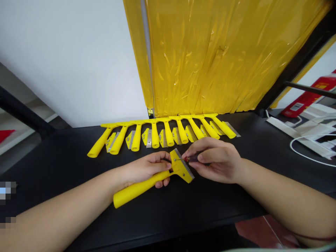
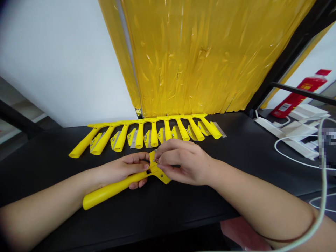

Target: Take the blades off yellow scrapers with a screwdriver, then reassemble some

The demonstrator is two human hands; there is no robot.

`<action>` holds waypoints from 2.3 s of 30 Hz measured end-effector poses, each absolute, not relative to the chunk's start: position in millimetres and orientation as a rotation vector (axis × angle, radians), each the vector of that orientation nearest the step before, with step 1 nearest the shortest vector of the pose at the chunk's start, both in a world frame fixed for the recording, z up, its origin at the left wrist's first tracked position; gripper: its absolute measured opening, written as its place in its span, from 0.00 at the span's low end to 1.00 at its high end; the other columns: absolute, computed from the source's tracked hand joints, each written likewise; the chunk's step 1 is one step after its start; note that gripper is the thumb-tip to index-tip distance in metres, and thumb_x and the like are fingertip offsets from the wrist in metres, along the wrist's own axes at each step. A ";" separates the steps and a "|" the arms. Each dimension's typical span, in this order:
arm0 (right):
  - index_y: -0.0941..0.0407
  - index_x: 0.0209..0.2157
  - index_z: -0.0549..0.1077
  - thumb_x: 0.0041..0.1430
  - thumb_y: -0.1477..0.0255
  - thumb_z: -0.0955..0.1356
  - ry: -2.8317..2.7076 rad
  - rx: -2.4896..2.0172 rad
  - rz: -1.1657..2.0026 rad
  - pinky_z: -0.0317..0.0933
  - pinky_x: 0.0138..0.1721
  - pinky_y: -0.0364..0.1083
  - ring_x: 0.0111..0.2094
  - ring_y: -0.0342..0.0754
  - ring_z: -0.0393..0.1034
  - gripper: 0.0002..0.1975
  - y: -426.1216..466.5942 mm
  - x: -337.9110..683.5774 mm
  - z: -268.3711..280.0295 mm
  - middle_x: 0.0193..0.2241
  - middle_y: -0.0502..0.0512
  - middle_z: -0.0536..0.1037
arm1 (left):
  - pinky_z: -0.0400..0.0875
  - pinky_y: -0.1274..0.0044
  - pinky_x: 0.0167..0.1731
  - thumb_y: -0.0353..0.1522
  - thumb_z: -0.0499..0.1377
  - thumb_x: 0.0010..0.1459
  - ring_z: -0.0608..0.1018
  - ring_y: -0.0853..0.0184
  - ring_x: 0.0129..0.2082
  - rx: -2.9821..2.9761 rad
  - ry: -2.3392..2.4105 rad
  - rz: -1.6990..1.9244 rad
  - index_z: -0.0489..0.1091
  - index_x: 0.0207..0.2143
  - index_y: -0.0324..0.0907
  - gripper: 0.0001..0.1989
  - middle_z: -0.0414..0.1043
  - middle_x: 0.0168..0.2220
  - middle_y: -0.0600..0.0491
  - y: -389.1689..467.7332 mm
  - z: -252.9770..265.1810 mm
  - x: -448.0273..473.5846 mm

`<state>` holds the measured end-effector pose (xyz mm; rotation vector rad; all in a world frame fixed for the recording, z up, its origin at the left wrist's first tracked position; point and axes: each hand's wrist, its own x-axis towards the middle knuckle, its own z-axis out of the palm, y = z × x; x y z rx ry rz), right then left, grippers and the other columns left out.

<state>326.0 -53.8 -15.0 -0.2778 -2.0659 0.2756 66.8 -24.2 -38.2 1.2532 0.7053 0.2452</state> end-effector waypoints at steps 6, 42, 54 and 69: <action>0.53 0.46 0.72 0.60 0.84 0.73 -2.055 -0.236 0.308 0.81 0.45 0.50 0.47 0.51 0.82 0.18 -52.8 326.9 -14.6 0.47 0.60 0.81 | 0.66 0.79 0.22 0.45 0.64 0.65 0.73 0.71 0.19 1.250 0.703 0.243 0.62 0.44 0.42 0.19 0.76 0.26 0.55 -23.0 -40.4 66.4; 0.56 0.41 0.80 0.58 0.80 0.77 -1.923 -0.308 0.215 0.78 0.44 0.52 0.39 0.50 0.80 0.10 -58.0 320.9 -8.6 0.39 0.58 0.81 | 0.66 0.79 0.22 0.46 0.64 0.64 0.72 0.72 0.19 1.245 0.721 0.224 0.61 0.43 0.42 0.20 0.76 0.26 0.55 -23.2 -39.0 67.5; 0.56 0.39 0.81 0.59 0.83 0.76 -1.868 -0.327 0.454 0.76 0.37 0.44 0.38 0.46 0.80 0.10 -57.9 319.4 -6.9 0.38 0.56 0.81 | 0.65 0.80 0.22 0.45 0.64 0.65 0.73 0.72 0.19 1.248 0.715 0.234 0.61 0.43 0.43 0.19 0.76 0.26 0.55 -23.5 -38.8 68.1; 0.54 0.42 0.83 0.59 0.78 0.77 -1.981 -0.305 0.307 0.76 0.40 0.47 0.42 0.49 0.79 0.09 -56.8 324.9 -3.2 0.42 0.58 0.80 | 0.65 0.79 0.21 0.46 0.64 0.65 0.72 0.72 0.19 1.239 0.701 0.249 0.62 0.43 0.42 0.19 0.76 0.26 0.55 -22.6 -40.8 66.4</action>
